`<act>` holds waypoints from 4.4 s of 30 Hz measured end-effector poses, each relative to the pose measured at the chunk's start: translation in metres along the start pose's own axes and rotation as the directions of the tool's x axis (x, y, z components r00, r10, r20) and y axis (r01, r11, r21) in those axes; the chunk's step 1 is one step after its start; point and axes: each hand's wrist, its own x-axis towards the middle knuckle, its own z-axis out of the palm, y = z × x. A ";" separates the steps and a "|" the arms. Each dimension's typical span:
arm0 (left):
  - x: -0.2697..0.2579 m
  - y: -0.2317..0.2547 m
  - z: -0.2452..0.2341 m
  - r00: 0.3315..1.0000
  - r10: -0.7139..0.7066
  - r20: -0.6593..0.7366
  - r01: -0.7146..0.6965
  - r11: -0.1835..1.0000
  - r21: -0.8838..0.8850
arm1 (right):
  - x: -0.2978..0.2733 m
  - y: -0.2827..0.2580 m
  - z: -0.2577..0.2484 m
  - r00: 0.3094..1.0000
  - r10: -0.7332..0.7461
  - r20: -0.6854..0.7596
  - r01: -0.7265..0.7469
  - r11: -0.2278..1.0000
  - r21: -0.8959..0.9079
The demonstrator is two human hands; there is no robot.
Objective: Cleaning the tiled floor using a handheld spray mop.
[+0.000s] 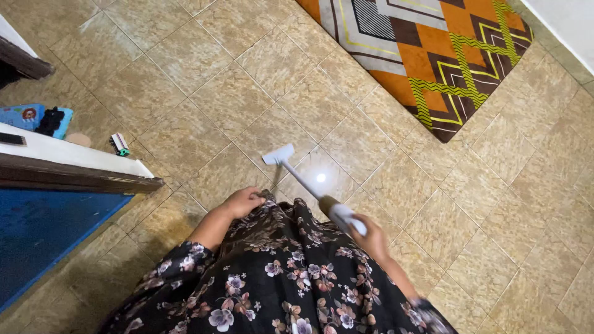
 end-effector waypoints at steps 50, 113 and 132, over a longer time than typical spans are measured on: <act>0.066 0.053 0.133 0.870 0.370 0.324 -0.478 0.793 0.377 | 0.000 -0.018 -0.061 0.989 0.124 -0.085 -0.125 0.992 -0.004; 0.079 0.054 0.131 0.817 0.512 0.265 -0.574 0.762 0.299 | 0.025 -0.044 -0.028 0.997 0.076 0.006 -0.076 0.997 0.018; 0.091 0.074 0.149 0.940 0.242 0.240 -0.286 0.943 0.170 | 0.081 -0.025 0.043 0.993 -0.116 0.002 0.114 0.981 0.154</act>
